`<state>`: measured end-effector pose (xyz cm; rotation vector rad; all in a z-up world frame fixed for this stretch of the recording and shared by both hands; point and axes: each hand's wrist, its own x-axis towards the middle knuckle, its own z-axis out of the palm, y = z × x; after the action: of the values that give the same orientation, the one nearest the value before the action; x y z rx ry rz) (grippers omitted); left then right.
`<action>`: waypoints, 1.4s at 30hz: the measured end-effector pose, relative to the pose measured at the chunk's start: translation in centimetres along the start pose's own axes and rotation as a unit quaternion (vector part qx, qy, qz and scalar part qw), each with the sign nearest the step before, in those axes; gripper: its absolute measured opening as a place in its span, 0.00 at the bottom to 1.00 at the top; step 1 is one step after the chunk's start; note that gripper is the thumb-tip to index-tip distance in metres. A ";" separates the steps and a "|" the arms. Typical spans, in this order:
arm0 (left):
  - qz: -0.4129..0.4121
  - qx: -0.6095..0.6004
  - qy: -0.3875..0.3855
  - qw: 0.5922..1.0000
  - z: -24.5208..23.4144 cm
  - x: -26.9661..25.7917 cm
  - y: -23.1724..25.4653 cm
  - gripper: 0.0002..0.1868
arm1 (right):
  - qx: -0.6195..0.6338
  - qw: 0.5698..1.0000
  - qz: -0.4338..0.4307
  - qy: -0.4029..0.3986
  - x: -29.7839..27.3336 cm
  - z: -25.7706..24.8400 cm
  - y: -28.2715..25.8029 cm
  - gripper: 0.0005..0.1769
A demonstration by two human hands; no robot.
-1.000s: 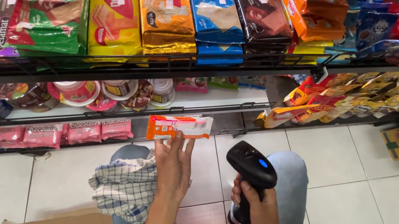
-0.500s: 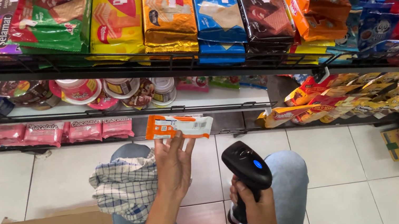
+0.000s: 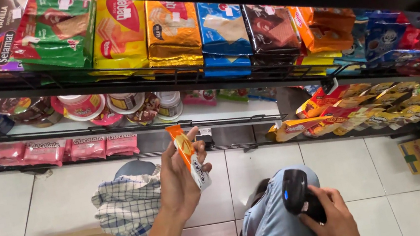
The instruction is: Scanning snack bars and placing them on the shelf in a grocery store.
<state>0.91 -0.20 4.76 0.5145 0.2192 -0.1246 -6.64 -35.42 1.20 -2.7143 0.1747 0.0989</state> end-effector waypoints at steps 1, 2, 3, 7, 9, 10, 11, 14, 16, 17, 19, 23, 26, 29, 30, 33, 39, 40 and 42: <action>0.000 0.001 -0.001 1.000 0.5 0.0 0.2 0.36 | 0.001 1.000 0.000 0.001 -0.1 0.3 1.0 0.42; -0.008 -0.002 -0.007 1.000 0.9 0.0 0.4 0.38 | -0.005 0.998 -0.056 0.026 -0.1 0.7 1.9 0.41; -0.017 -0.005 -0.013 1.000 1.4 0.0 0.6 0.40 | -0.010 0.992 -0.111 0.051 -0.2 1.1 2.9 0.41; -0.019 -0.025 -0.060 0.998 3.1 -0.2 1.9 0.41 | -0.010 0.996 -0.085 0.021 -0.1 0.7 4.4 0.42; -0.013 -0.019 -0.096 0.995 4.2 -0.4 2.8 0.41 | -0.006 0.996 -0.079 -0.031 -0.1 0.5 5.4 0.45; -0.010 -0.019 -0.097 0.995 4.5 -0.4 3.0 0.41 | -0.005 0.996 -0.082 -0.029 0.1 0.4 5.9 0.45; -0.012 -0.018 -0.119 0.993 4.8 -0.4 3.3 0.41 | -0.031 0.990 -0.139 -0.015 0.3 0.3 6.4 0.47; -0.022 -0.006 -0.150 0.988 5.5 -0.4 3.8 0.41 | -0.069 0.981 -0.180 -0.013 0.8 -1.2 6.0 0.54; -0.030 0.005 -0.163 0.986 6.0 -0.5 4.1 0.41 | -0.084 0.983 -0.163 -0.023 1.2 -3.1 4.8 0.59; -0.032 0.058 -0.166 0.984 6.3 -0.5 4.2 0.41 | -0.085 0.980 -0.178 0.015 1.4 -4.2 4.1 0.54; -0.033 0.109 -0.171 0.979 5.6 -0.1 3.7 0.41 | -0.088 0.976 -0.192 0.055 1.4 -7.2 0.6 0.48; -0.067 0.270 -0.251 0.927 3.9 1.0 1.8 0.40 | -0.031 0.954 -0.264 0.137 0.3 -13.2 -9.4 0.36; -0.077 0.414 -0.300 0.856 7.1 0.7 2.0 0.41 | -0.021 0.896 -0.392 0.210 0.1 -15.9 -15.0 0.32; -0.028 0.533 -0.362 0.764 12.2 -1.1 3.8 0.47 | -0.081 0.833 -0.485 0.254 0.5 -18.1 -19.6 0.31; 0.000 0.565 -0.398 0.723 13.9 -2.0 4.6 0.53 | -0.126 0.815 -0.505 0.253 0.6 -18.9 -21.0 0.32; 0.021 0.613 -0.430 0.662 15.0 -1.7 5.5 0.56 | -0.160 0.792 -0.546 0.221 1.4 -19.8 -22.0 0.29; -0.022 0.520 -0.442 0.730 17.1 -1.5 8.9 0.55 | -0.165 0.734 -0.604 0.263 2.3 -21.7 -22.7 0.20; -0.020 0.523 -0.446 0.726 17.7 -1.5 10.1 0.55 | -0.166 0.733 -0.602 0.269 2.5 -22.3 -22.8 0.20; -0.020 0.450 -0.410 0.793 19.0 -1.4 12.4 0.41 | -0.172 0.726 -0.599 0.291 3.0 -23.7 -22.8 0.16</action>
<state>5.08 1.14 27.06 1.3552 -0.7374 -0.4943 0.48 -24.88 31.62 -2.5085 -1.5334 -1.1787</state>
